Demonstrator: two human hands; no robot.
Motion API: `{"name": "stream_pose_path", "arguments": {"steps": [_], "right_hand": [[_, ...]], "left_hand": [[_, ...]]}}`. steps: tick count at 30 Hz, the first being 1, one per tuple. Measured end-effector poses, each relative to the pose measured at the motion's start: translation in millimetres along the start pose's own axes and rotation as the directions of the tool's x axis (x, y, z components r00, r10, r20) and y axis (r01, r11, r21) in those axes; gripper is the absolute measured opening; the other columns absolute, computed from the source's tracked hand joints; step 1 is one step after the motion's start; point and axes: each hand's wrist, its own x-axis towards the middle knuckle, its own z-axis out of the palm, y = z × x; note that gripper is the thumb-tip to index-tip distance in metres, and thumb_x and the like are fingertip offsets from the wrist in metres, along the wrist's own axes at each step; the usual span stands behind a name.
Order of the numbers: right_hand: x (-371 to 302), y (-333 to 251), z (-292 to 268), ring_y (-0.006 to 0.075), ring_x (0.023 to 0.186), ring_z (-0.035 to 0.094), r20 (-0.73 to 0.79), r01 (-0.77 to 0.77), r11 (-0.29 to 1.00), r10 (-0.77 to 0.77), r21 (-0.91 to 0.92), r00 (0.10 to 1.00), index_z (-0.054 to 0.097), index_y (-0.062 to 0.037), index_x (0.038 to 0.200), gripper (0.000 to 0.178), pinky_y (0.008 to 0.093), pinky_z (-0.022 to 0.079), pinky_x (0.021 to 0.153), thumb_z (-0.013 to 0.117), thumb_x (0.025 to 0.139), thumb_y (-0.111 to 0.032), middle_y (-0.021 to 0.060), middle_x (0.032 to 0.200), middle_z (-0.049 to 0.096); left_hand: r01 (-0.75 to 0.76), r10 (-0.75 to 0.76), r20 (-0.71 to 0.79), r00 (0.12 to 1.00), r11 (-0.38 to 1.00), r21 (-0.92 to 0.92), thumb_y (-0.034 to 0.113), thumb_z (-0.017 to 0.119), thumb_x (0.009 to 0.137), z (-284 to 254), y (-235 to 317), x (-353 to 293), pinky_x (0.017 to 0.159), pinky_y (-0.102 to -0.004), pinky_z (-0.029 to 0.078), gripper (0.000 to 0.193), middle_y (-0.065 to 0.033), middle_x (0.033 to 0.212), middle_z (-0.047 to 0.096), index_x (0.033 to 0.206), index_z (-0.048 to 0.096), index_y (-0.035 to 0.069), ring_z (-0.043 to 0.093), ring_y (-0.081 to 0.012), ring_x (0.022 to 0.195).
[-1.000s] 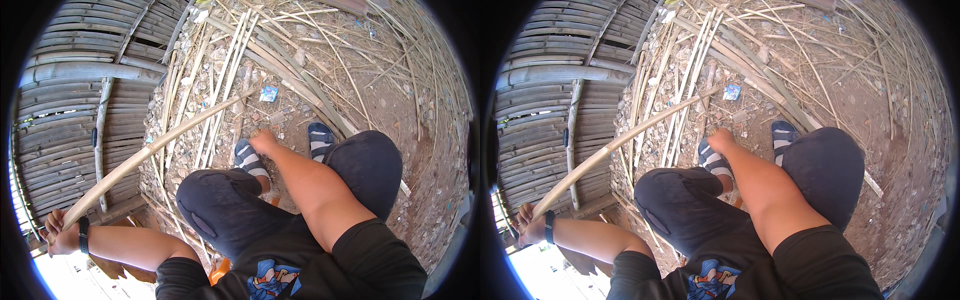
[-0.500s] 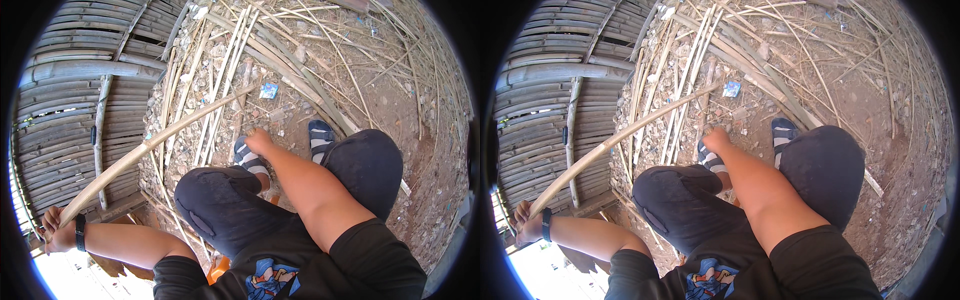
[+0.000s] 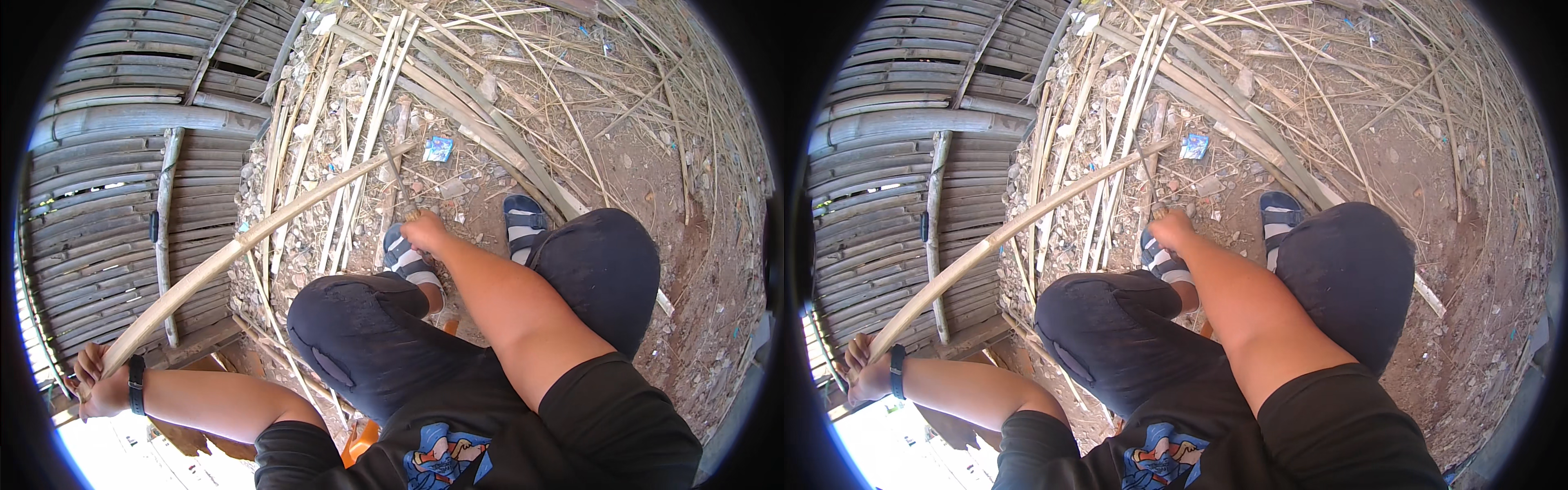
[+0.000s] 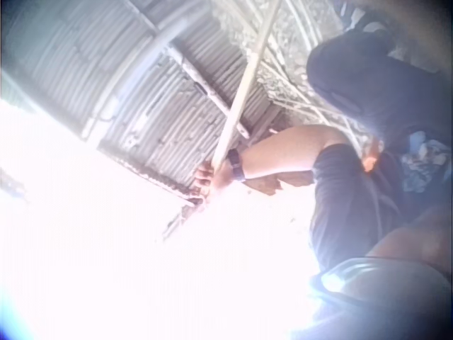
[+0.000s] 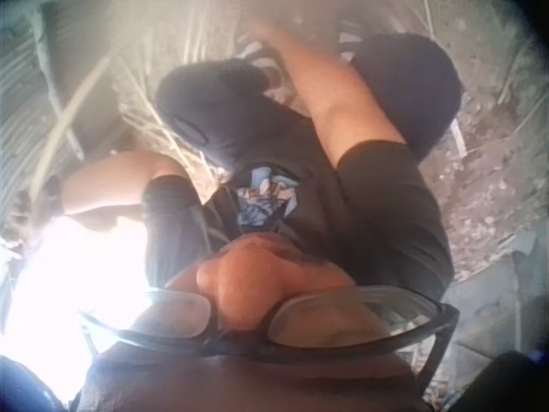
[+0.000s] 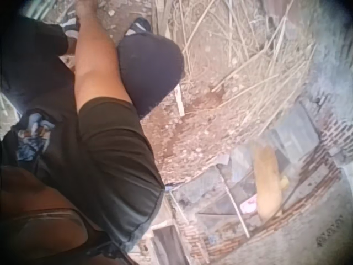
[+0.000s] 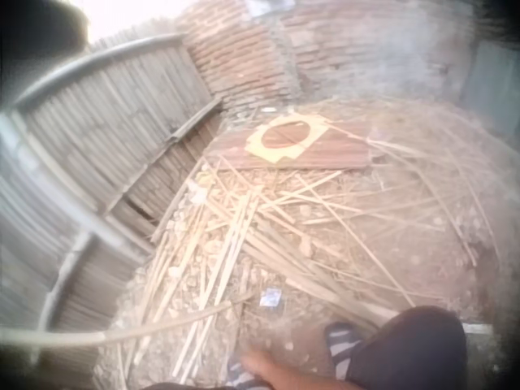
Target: The person uses a machete to split a long bamboo pole into thin strips. They hold the pole with one hand and repeatedly strike it with the machete to separate the strips, then set the pieces aside on the ground.
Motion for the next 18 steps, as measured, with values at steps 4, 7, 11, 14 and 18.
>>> {"name": "stream_pose_path", "arguments": {"steps": [4,7,11,14,18], "right_hand": [[-46.0,-65.9,27.3,0.0246,0.067,0.067,0.290,0.302,0.949,-0.266,-0.085,0.919,0.061,0.0001,0.097,0.028,0.0391,0.052,0.060,0.065,0.073,-0.015,0.0166,0.076,0.064],[-59.7,-91.2,52.7,0.0309,0.073,0.067,0.321,0.692,0.699,-0.623,-0.182,0.714,0.062,0.0004,0.100,0.032,0.0417,0.052,0.067,0.065,0.074,-0.017,0.0177,0.081,0.066],[-59.8,-78.1,47.2,0.0377,0.086,0.066,0.346,0.670,0.683,-0.578,-0.290,0.739,0.062,0.0017,0.104,0.038,0.0443,0.052,0.078,0.065,0.074,-0.021,0.0202,0.093,0.068],[-4.5,0.2,16.3,0.0374,0.090,0.066,-0.009,0.384,0.884,-0.401,-0.267,0.916,0.064,0.0004,0.102,0.035,0.0437,0.052,0.080,0.064,0.074,-0.021,0.0213,0.096,0.068],[-15.6,-14.1,5.3,0.0374,0.089,0.066,-0.027,0.224,0.909,-0.249,-0.351,0.968,0.064,-0.0009,0.100,0.033,0.0427,0.052,0.080,0.065,0.074,-0.021,0.0211,0.093,0.068]], "left_hand": [[0.046,-0.045,-0.025,0.999,0.999,0.012,0.079,0.026,0.088,-8.1,7.4,-1.3,0.041,-0.0242,0.023,0.074,-0.0001,0.057,0.033,0.089,0.053,0.010,0.028,-0.0105,0.044],[0.057,-0.057,0.011,0.998,0.997,-0.047,0.078,0.027,0.088,-3.7,4.3,-1.4,0.041,-0.0245,0.023,0.073,-0.0001,0.057,0.034,0.090,0.053,0.010,0.028,-0.0105,0.045],[0.051,-0.050,0.027,0.998,0.998,-0.027,0.077,0.028,0.089,-6.5,7.9,-1.7,0.042,-0.0246,0.023,0.073,-0.0001,0.057,0.033,0.092,0.053,0.009,0.028,-0.0107,0.045],[0.021,-0.022,-0.028,0.999,1.000,-0.009,0.077,0.027,0.089,0.2,0.6,-4.8,0.042,-0.0248,0.023,0.073,0.0000,0.057,0.032,0.093,0.052,0.009,0.027,-0.0107,0.045],[-0.004,0.004,-0.037,0.999,1.000,0.010,0.077,0.028,0.089,0.7,9.6,-11.6,0.041,-0.0246,0.023,0.073,0.0003,0.057,0.033,0.093,0.052,0.008,0.028,-0.0104,0.045]]}}
